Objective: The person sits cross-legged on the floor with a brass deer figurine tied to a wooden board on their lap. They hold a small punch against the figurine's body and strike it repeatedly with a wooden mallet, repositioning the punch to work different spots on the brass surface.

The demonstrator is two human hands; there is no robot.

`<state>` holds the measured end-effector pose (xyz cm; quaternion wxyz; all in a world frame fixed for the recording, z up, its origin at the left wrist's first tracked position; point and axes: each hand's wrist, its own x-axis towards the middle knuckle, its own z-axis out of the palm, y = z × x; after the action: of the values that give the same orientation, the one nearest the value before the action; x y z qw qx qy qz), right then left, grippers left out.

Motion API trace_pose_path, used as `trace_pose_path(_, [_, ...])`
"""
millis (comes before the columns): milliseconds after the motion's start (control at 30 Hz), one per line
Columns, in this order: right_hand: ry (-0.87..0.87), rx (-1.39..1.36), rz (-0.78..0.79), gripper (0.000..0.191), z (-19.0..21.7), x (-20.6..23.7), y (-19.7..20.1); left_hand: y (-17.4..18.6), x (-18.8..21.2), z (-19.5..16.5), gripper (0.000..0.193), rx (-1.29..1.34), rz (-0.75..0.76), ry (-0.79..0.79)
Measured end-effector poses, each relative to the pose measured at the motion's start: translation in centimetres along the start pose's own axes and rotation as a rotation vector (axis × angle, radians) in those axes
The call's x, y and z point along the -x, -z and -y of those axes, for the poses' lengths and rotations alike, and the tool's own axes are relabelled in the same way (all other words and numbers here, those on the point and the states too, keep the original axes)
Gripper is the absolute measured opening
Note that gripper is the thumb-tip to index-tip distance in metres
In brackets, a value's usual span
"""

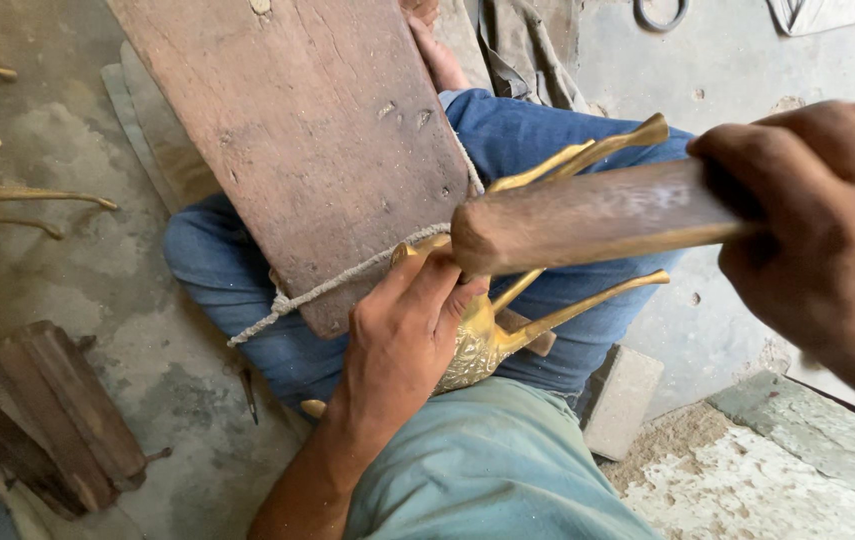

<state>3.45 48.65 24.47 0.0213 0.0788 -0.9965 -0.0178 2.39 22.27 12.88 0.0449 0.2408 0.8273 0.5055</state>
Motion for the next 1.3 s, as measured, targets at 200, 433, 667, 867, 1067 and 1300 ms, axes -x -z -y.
trace_pose_path(200, [0.107, 0.164, 0.019, 0.044, -0.2, 0.6, -0.5, 0.0, 0.2, -0.1, 0.032, -0.011, 0.011, 0.02])
trace_pose_path(433, [-0.171, -0.21, 0.03, 0.043, 0.1, 0.8, -0.3, 0.0, 0.2, -0.1, 0.03, 0.01, -0.027, -0.014])
trace_pose_path(667, [0.092, 0.216, -0.01, 0.045, 0.3, 1.2, -0.2, 0.1, 0.3, 0.1, 0.028, -0.014, 0.022, 0.027])
trace_pose_path(867, [-0.075, -0.139, -0.05, 0.042, -0.1, 2.4, -0.6, 0.1, 0.4, 0.0, 0.032, 0.007, -0.034, -0.027])
trace_pose_path(1067, [-0.347, -0.503, 0.013, 0.039, 1.5, 0.4, -0.1, 0.3, 0.4, 0.0, 0.031, 0.046, -0.033, -0.043])
trace_pose_path(1300, [-0.036, -0.107, -0.039, 0.041, 1.1, 1.2, 0.0, 0.3, 0.7, 0.1, 0.03, -0.005, -0.024, -0.005])
